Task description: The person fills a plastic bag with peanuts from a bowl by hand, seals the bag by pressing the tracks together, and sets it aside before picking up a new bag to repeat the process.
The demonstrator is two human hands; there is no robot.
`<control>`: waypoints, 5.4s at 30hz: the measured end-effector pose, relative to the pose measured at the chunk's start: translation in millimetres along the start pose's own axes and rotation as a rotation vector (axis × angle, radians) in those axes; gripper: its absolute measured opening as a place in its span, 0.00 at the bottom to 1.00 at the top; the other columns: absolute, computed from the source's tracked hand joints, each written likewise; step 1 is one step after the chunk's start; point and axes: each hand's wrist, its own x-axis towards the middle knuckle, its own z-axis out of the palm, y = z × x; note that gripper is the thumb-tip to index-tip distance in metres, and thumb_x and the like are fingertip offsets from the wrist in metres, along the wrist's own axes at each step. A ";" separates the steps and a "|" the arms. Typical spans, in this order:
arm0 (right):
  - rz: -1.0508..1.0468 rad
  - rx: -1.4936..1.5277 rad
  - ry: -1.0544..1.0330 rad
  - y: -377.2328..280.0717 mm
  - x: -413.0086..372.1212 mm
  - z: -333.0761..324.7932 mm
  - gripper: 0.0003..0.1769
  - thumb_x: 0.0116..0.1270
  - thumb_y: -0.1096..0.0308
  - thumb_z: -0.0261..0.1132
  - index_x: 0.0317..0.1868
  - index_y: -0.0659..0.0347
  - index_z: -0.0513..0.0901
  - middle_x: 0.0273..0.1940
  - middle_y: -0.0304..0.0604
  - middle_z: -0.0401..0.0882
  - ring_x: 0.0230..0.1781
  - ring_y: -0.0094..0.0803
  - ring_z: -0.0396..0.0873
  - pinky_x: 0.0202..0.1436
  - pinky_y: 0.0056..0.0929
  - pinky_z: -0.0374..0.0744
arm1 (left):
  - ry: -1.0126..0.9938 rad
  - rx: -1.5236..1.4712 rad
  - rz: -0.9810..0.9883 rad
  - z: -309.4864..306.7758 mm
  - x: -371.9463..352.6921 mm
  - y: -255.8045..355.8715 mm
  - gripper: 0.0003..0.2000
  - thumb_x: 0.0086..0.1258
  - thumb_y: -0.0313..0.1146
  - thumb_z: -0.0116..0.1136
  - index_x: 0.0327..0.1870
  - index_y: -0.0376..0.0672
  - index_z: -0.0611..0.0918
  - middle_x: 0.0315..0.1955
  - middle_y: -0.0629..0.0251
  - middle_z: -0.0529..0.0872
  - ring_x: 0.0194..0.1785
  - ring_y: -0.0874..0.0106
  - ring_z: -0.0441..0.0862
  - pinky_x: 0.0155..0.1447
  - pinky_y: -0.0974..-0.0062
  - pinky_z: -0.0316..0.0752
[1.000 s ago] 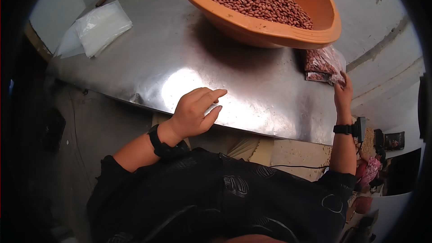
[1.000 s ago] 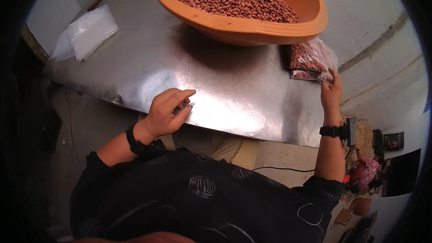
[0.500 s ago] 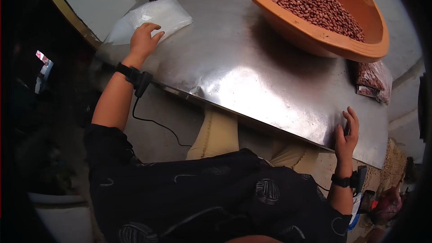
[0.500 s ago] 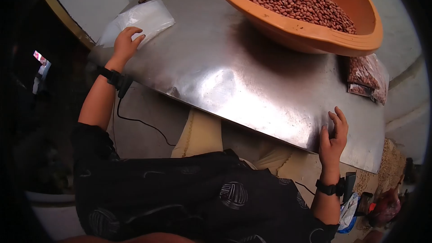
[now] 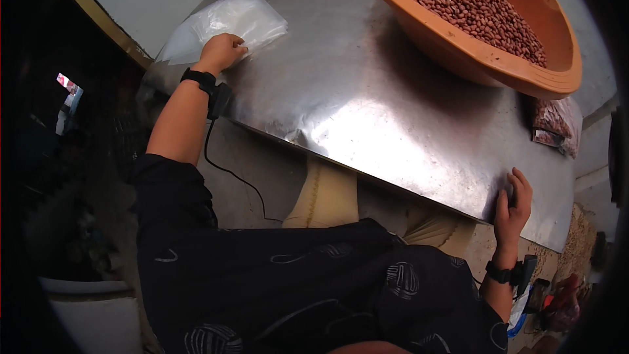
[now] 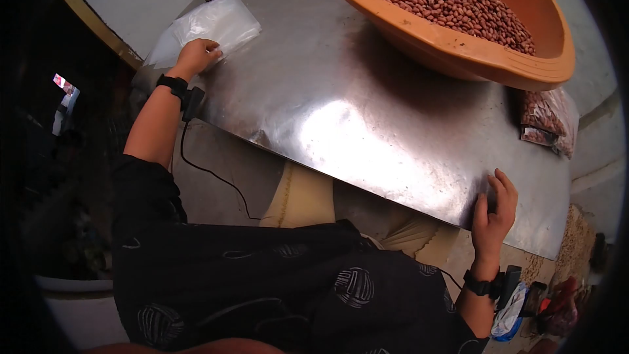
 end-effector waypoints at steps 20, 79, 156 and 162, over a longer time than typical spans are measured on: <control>-0.035 -0.037 0.004 0.9 -0.3 2.5 0.15 0.57 0.80 0.58 0.46 0.66 0.79 0.52 0.51 0.77 0.54 0.45 0.75 0.58 0.35 0.73 | 0.039 -0.075 -0.023 2.3 19.7 -17.9 0.10 0.59 0.33 0.65 0.37 0.36 0.86 0.31 0.53 0.87 0.37 0.64 0.85 0.44 0.68 0.77; -0.566 0.362 -0.235 -107.8 25.5 -13.4 0.22 0.51 0.80 0.61 0.49 0.63 0.79 0.51 0.52 0.77 0.52 0.49 0.75 0.55 0.39 0.75 | -0.633 -0.859 0.301 6.8 -161.4 263.1 0.14 0.61 0.37 0.68 0.25 0.42 0.75 0.17 0.76 0.72 0.21 0.86 0.65 0.23 0.83 0.57; -0.626 0.136 -0.234 -142.0 209.2 -23.2 0.08 0.59 0.73 0.64 0.39 0.63 0.81 0.33 0.48 0.82 0.32 0.36 0.83 0.37 0.30 0.79 | -0.415 -1.682 0.129 26.8 -166.2 250.0 0.21 0.65 0.23 0.53 0.61 0.35 0.71 0.18 0.72 0.76 0.24 0.81 0.73 0.33 0.81 0.72; -0.167 -0.249 -0.660 -55.0 293.6 -29.8 0.20 0.65 0.68 0.62 0.58 0.63 0.77 0.49 0.44 0.80 0.48 0.28 0.78 0.47 0.26 0.79 | -0.324 -1.558 0.173 30.3 -172.5 252.6 0.22 0.65 0.21 0.52 0.62 0.35 0.70 0.19 0.73 0.75 0.25 0.83 0.73 0.36 0.82 0.72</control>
